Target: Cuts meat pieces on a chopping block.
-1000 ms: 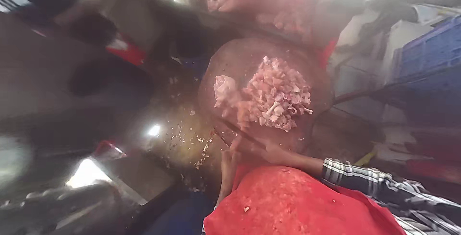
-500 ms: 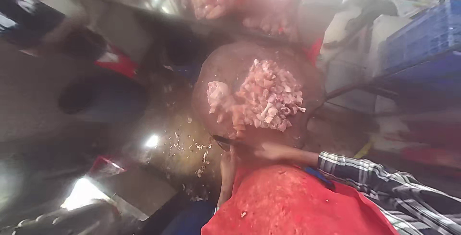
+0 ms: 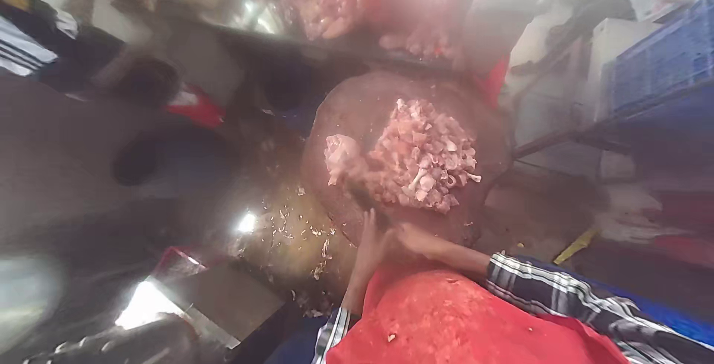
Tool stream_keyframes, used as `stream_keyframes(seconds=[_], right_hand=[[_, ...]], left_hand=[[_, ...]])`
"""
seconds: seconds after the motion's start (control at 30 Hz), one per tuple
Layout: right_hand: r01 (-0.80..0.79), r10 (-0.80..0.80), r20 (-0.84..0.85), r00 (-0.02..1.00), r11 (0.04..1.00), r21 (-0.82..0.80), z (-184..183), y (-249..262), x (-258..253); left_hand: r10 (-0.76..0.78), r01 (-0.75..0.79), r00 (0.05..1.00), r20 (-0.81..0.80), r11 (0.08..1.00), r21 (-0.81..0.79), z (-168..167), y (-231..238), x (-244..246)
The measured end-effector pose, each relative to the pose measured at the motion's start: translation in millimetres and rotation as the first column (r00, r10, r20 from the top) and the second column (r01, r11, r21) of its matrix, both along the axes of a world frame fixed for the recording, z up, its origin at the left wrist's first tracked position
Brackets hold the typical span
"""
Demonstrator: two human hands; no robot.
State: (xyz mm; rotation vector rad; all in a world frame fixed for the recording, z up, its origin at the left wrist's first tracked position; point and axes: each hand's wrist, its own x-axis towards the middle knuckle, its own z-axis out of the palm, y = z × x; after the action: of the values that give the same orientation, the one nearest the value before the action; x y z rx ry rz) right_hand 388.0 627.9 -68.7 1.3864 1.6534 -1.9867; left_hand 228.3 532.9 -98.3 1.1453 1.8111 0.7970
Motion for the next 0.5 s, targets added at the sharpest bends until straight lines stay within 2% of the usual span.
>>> stream_keyframes(seconds=[0.13,0.17,0.2,0.23,0.27,0.3,0.37,0.43,0.5], right_hand=[[0.261,-0.261,-0.001,0.965,0.965,0.013,6.7,40.2,48.4],[0.292,-0.292,-0.009,0.956,0.956,0.000,12.7,49.0,56.4],[0.300,-0.300,-0.006,0.954,0.954,0.007,22.2,54.5,63.3],[0.273,-0.274,0.000,0.962,0.961,0.050,31.7,56.4,70.1],[0.201,-0.205,0.020,0.979,0.973,0.116,38.4,55.2,79.3],[0.102,-0.111,0.042,0.993,0.977,0.185,39.3,52.2,91.1],[-0.155,0.136,0.093,0.986,0.959,0.239,41.0,48.6,119.5],[-0.416,0.400,0.114,0.909,0.881,0.224,27.3,50.3,141.3],[-0.571,0.554,0.138,0.821,0.787,0.234,10.2,54.3,147.9]], left_hand=[[-0.264,0.262,0.955,0.135,0.965,0.035,4.7,84.3,16.1],[-0.281,0.275,0.944,0.174,0.960,0.060,10.6,103.8,9.5],[-0.236,0.226,0.960,0.152,0.971,0.082,18.4,120.6,-1.8],[-0.156,0.151,0.987,0.047,0.984,0.091,23.9,134.8,-19.2],[-0.046,0.056,0.991,-0.129,0.995,0.081,26.1,144.1,-39.8],[0.039,-0.017,0.951,-0.307,0.997,0.074,21.6,148.0,-61.7],[0.013,-0.034,0.786,-0.618,0.999,-0.021,-3.8,147.1,-93.7],[-0.069,-0.051,0.688,-0.722,0.988,-0.142,-20.6,140.8,-102.3],[-0.108,-0.102,0.711,-0.695,0.962,-0.254,-8.3,141.5,-104.7]])
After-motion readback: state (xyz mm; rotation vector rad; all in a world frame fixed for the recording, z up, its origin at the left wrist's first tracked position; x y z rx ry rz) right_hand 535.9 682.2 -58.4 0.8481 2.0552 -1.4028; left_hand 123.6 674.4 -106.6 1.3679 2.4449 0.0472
